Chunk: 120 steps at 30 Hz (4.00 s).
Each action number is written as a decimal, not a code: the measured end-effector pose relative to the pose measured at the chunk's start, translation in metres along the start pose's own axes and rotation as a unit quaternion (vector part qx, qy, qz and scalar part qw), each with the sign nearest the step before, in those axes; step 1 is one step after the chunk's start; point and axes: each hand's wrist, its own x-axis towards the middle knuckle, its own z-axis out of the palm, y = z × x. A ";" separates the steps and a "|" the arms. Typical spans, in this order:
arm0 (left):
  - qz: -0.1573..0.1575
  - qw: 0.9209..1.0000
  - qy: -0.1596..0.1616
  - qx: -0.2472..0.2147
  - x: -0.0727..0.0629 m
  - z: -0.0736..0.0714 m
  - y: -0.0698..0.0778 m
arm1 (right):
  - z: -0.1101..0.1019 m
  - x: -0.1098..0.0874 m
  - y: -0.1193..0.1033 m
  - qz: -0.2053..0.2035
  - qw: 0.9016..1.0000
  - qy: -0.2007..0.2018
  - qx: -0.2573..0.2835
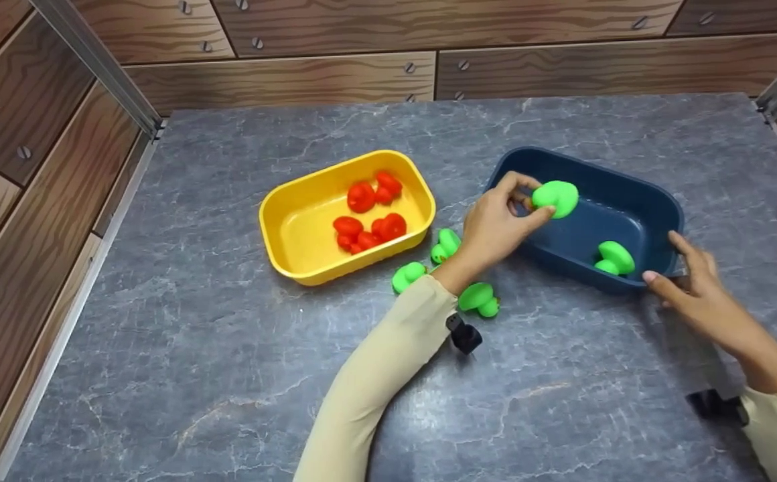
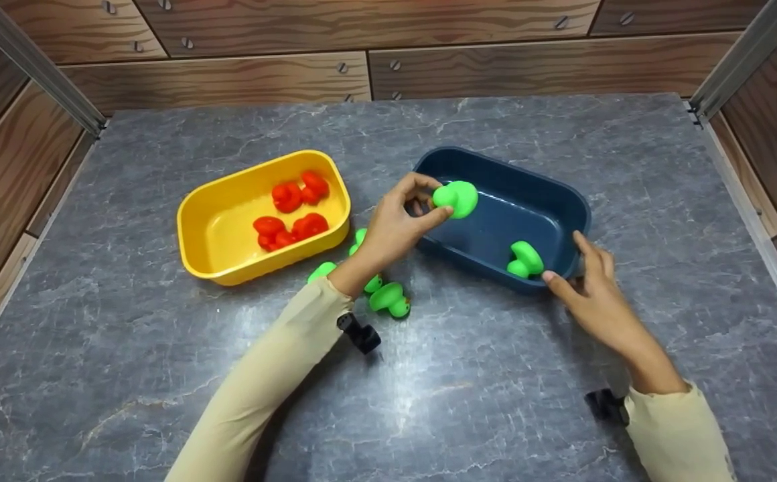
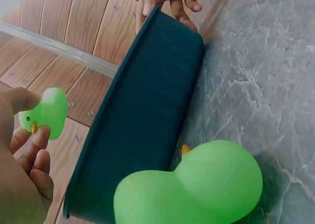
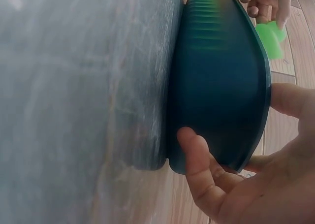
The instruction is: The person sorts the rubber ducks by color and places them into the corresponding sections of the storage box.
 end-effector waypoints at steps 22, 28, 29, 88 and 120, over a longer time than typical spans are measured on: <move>-0.025 0.999 -0.016 0.013 0.008 0.004 -0.002 | 0.001 -0.001 0.000 0.002 1.000 0.002 -0.003; -0.029 0.999 -0.030 0.034 0.008 0.001 0.001 | 0.002 -0.001 -0.001 -0.002 1.000 0.000 -0.003; -0.031 0.998 -0.031 0.036 0.008 0.001 0.002 | 0.002 -0.001 -0.001 -0.002 1.000 0.000 -0.004; 0.037 0.926 -0.322 0.194 -0.068 -0.056 -0.020 | 0.000 0.002 0.001 0.005 1.000 -0.026 -0.001; 0.011 0.902 -0.348 0.256 -0.064 -0.061 -0.028 | -0.001 0.002 0.001 -0.002 1.000 -0.012 -0.020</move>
